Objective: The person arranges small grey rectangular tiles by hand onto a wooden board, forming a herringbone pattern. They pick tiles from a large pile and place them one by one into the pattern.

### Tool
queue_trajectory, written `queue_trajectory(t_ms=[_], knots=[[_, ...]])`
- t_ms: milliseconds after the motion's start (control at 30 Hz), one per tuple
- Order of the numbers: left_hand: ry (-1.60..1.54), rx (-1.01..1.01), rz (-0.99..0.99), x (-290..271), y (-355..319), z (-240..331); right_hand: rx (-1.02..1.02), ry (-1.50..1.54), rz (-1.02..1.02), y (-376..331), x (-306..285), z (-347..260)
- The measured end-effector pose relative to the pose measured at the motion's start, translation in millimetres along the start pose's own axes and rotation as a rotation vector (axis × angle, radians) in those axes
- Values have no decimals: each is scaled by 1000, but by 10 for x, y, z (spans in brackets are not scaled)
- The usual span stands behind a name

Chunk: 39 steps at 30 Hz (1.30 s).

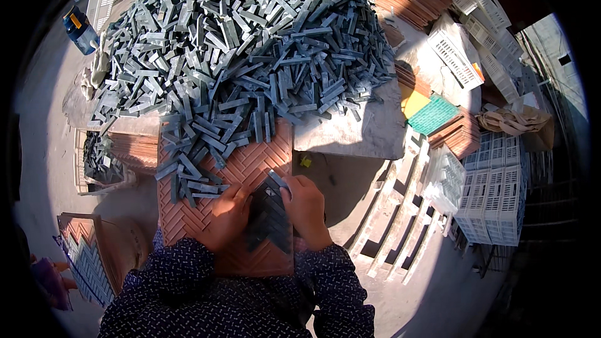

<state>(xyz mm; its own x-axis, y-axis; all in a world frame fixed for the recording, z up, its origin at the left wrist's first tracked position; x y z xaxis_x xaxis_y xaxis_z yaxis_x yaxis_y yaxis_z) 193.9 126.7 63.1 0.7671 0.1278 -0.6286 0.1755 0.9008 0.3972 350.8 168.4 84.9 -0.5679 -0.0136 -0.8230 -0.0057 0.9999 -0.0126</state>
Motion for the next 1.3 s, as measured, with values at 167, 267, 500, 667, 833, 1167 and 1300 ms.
queue_trajectory(t_ms=[167, 267, 500, 667, 833, 1167, 1300], knots=[[72, -29, -133, 82, -7, -4, -17, 126, 39, -7, -34, 53], [108, 48, -101, 89, -31, 2, -33, 215, -15, 23, -14, 82], [140, 87, -141, 70, -53, 76, -52, 35, -26, -33, 71, -105], [150, 89, -137, 60, -43, 86, -72, -48, 51, -57, 143, -76], [140, 103, -132, 18, -26, 90, -111, 14, 45, -39, 110, -119], [-3, 80, -97, -112, 0, 76, -92, 83, -16, 63, 77, -27], [34, 45, 40, -388, 155, -80, -108, 119, 35, 102, 75, -74]])
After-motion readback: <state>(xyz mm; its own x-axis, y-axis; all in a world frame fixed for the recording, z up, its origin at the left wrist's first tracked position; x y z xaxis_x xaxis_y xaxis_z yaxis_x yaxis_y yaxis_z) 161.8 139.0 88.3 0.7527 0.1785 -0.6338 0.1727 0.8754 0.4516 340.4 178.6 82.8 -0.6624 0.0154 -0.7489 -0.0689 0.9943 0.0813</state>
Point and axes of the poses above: each hand's wrist, its own y-axis towards the middle knuckle, its own x-axis out of the palm, z = x × y, the point moved 8 cm from there along y, towards the middle knuckle, and after that the axes turned 15 degrees about x, right-handed, at the moved point
